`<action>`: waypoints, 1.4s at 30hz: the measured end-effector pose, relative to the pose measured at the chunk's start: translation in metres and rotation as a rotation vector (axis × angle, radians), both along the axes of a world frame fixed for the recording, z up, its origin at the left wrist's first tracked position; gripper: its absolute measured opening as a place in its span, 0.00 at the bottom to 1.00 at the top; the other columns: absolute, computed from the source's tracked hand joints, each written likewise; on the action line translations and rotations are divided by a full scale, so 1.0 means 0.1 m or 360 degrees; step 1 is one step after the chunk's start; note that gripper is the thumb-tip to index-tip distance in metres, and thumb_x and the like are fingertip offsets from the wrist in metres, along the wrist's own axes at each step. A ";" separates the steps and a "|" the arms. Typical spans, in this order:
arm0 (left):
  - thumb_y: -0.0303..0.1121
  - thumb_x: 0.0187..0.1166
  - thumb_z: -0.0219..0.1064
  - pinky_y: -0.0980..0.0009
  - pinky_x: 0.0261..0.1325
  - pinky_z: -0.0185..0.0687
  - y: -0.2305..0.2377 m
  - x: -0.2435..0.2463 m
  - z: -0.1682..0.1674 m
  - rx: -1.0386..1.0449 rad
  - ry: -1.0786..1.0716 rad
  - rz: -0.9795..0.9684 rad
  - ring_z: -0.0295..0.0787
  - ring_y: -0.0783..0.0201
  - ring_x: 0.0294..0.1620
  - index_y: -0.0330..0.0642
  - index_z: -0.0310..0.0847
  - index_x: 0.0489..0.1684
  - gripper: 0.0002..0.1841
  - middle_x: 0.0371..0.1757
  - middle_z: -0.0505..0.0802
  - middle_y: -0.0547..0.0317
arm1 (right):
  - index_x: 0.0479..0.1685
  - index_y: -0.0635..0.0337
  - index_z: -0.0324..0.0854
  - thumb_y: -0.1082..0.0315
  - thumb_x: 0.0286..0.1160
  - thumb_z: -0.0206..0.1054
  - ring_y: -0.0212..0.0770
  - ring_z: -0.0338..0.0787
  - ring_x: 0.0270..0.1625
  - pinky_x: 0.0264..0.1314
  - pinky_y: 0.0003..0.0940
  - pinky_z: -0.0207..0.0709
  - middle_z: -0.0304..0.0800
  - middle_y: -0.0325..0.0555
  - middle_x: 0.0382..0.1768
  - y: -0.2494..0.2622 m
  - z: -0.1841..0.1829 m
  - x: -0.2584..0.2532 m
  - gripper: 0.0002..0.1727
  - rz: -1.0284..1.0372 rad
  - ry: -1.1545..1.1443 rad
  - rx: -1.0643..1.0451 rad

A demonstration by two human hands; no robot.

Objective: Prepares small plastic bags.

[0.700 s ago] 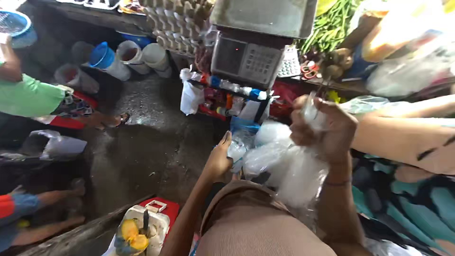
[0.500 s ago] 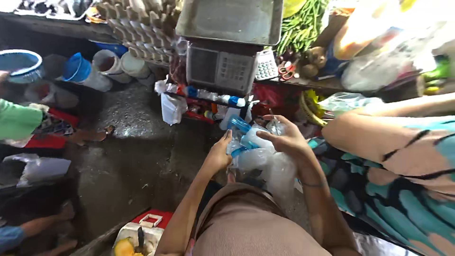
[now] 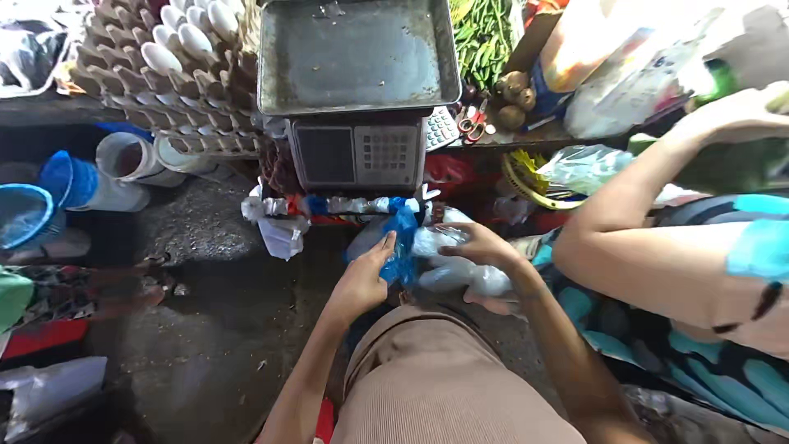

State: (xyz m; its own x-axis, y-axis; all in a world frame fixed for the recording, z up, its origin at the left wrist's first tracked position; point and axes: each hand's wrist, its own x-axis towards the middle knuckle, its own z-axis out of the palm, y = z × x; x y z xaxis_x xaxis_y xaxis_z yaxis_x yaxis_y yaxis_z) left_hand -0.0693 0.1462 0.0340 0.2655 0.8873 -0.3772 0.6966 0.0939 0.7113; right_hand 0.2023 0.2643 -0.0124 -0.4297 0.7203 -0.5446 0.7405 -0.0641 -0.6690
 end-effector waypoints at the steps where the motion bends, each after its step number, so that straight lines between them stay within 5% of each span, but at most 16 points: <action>1: 0.14 0.63 0.65 0.46 0.81 0.71 -0.01 -0.08 0.02 -0.0024 0.0039 -0.0082 0.72 0.51 0.85 0.46 0.53 0.95 0.49 0.92 0.66 0.54 | 0.75 0.44 0.83 0.54 0.67 0.81 0.57 0.87 0.69 0.72 0.66 0.75 0.89 0.57 0.65 -0.08 0.09 0.07 0.31 -0.0049 -0.0031 0.0070; 3: 0.13 0.64 0.64 0.41 0.79 0.70 0.01 -0.19 0.04 -0.0116 0.0101 -0.0281 0.75 0.49 0.83 0.50 0.58 0.93 0.47 0.90 0.70 0.57 | 0.72 0.50 0.84 0.61 0.77 0.73 0.53 0.90 0.62 0.68 0.61 0.79 0.90 0.56 0.61 -0.22 0.21 0.19 0.23 -0.0292 -0.0026 0.0168; 4: 0.13 0.65 0.64 0.39 0.79 0.69 0.05 -0.23 0.05 -0.0171 0.0123 -0.0382 0.76 0.49 0.83 0.53 0.61 0.92 0.46 0.89 0.73 0.59 | 0.71 0.52 0.84 0.63 0.82 0.67 0.47 0.91 0.48 0.54 0.53 0.84 0.92 0.54 0.53 -0.28 0.19 0.23 0.20 -0.0506 0.0006 0.0191; 5: 0.13 0.65 0.65 0.38 0.80 0.68 0.10 -0.25 0.05 -0.0213 0.0142 -0.0470 0.76 0.49 0.82 0.55 0.63 0.91 0.46 0.88 0.74 0.60 | 0.70 0.54 0.83 0.63 0.86 0.62 0.39 0.82 0.28 0.32 0.42 0.79 0.88 0.49 0.39 -0.33 0.11 0.26 0.18 -0.0736 0.0075 0.0198; 7: 0.13 0.64 0.65 0.38 0.79 0.67 0.23 -0.26 0.02 -0.0245 0.0157 -0.0607 0.77 0.49 0.82 0.55 0.64 0.91 0.46 0.87 0.75 0.62 | 0.74 0.52 0.79 0.58 0.89 0.59 0.30 0.68 0.16 0.18 0.30 0.67 0.80 0.41 0.28 -0.42 -0.04 0.28 0.20 -0.0977 0.0283 0.0084; 9: 0.14 0.63 0.66 0.39 0.79 0.68 0.36 -0.24 -0.02 -0.0259 0.0099 -0.0708 0.77 0.49 0.81 0.53 0.64 0.91 0.46 0.88 0.74 0.61 | 0.79 0.50 0.76 0.55 0.79 0.70 0.29 0.78 0.27 0.28 0.29 0.75 0.89 0.44 0.46 -0.50 -0.12 0.23 0.29 -0.0821 0.0421 0.0003; 11: 0.14 0.62 0.67 0.40 0.78 0.69 0.48 -0.21 -0.08 -0.0264 -0.0003 -0.0784 0.78 0.49 0.80 0.50 0.64 0.91 0.46 0.87 0.75 0.58 | 0.82 0.51 0.74 0.51 0.63 0.82 0.33 0.87 0.45 0.45 0.34 0.83 0.87 0.49 0.64 -0.53 -0.27 0.11 0.42 -0.0660 0.0434 -0.0031; 14: 0.15 0.63 0.68 0.43 0.78 0.73 0.63 -0.19 -0.18 -0.0276 -0.0150 -0.0805 0.80 0.51 0.79 0.48 0.63 0.91 0.46 0.87 0.75 0.56 | 0.79 0.53 0.77 0.50 0.58 0.86 0.40 0.88 0.66 0.70 0.43 0.81 0.86 0.51 0.70 -0.48 -0.53 -0.13 0.44 -0.0602 0.0438 -0.0123; 16: 0.16 0.63 0.69 0.46 0.76 0.75 0.71 -0.20 -0.20 -0.0252 -0.0203 -0.0747 0.81 0.53 0.77 0.49 0.61 0.92 0.46 0.87 0.75 0.56 | 0.69 0.59 0.83 0.53 0.65 0.83 0.39 0.91 0.58 0.65 0.43 0.84 0.91 0.52 0.59 -0.43 -0.65 -0.28 0.33 -0.0730 0.0498 -0.0146; 18: 0.17 0.62 0.71 0.47 0.77 0.75 0.75 -0.23 -0.21 -0.0188 -0.0232 -0.0626 0.80 0.53 0.78 0.46 0.57 0.93 0.48 0.88 0.73 0.52 | 0.58 0.62 0.87 0.58 0.74 0.77 0.34 0.87 0.40 0.47 0.36 0.83 0.92 0.48 0.44 -0.42 -0.69 -0.36 0.20 -0.0900 0.0584 0.0004; 20: 0.17 0.61 0.71 0.47 0.79 0.73 0.79 -0.27 -0.24 -0.0148 -0.0235 -0.0547 0.75 0.51 0.82 0.41 0.50 0.95 0.52 0.90 0.68 0.47 | 0.51 0.62 0.89 0.62 0.78 0.72 0.32 0.86 0.36 0.44 0.35 0.83 0.91 0.45 0.38 -0.40 -0.64 -0.37 0.13 -0.0980 0.0605 0.0227; 23: 0.18 0.61 0.72 0.46 0.78 0.73 0.83 -0.31 -0.27 -0.0129 -0.0222 -0.0498 0.74 0.48 0.82 0.40 0.42 0.96 0.55 0.90 0.67 0.42 | 0.47 0.62 0.89 0.60 0.83 0.68 0.38 0.87 0.36 0.45 0.45 0.82 0.91 0.48 0.35 -0.30 -0.48 -0.35 0.13 -0.0970 0.0455 0.0467; 29: 0.16 0.61 0.71 0.45 0.79 0.73 0.87 -0.29 -0.36 -0.0094 -0.0182 -0.0439 0.74 0.49 0.82 0.41 0.46 0.96 0.53 0.90 0.68 0.47 | 0.33 0.61 0.87 0.51 0.83 0.68 0.46 0.80 0.26 0.31 0.51 0.73 0.83 0.51 0.25 -0.14 -0.33 -0.34 0.21 -0.0991 0.0237 0.0613; 32: 0.15 0.60 0.71 0.45 0.80 0.71 0.88 -0.25 -0.39 -0.0058 -0.0198 -0.0398 0.74 0.47 0.83 0.38 0.48 0.95 0.52 0.89 0.70 0.44 | 0.38 0.61 0.88 0.47 0.80 0.70 0.49 0.82 0.32 0.36 0.54 0.75 0.85 0.54 0.31 -0.10 -0.33 -0.35 0.23 -0.1059 0.0234 0.0530; 39: 0.16 0.63 0.68 0.52 0.73 0.79 0.84 -0.20 -0.20 0.0080 -0.0438 -0.0271 0.80 0.55 0.76 0.41 0.57 0.93 0.47 0.88 0.73 0.52 | 0.38 0.55 0.87 0.40 0.77 0.70 0.41 0.78 0.26 0.31 0.46 0.72 0.82 0.46 0.26 0.00 -0.21 -0.35 0.24 -0.1174 0.0309 0.0670; 42: 0.14 0.61 0.68 0.50 0.73 0.79 0.92 -0.16 -0.14 0.0147 -0.0391 -0.0252 0.80 0.52 0.78 0.38 0.57 0.92 0.47 0.87 0.73 0.48 | 0.35 0.61 0.89 0.48 0.75 0.74 0.41 0.83 0.34 0.43 0.51 0.75 0.87 0.47 0.29 0.29 -0.19 -0.40 0.22 -0.1208 0.0204 0.0653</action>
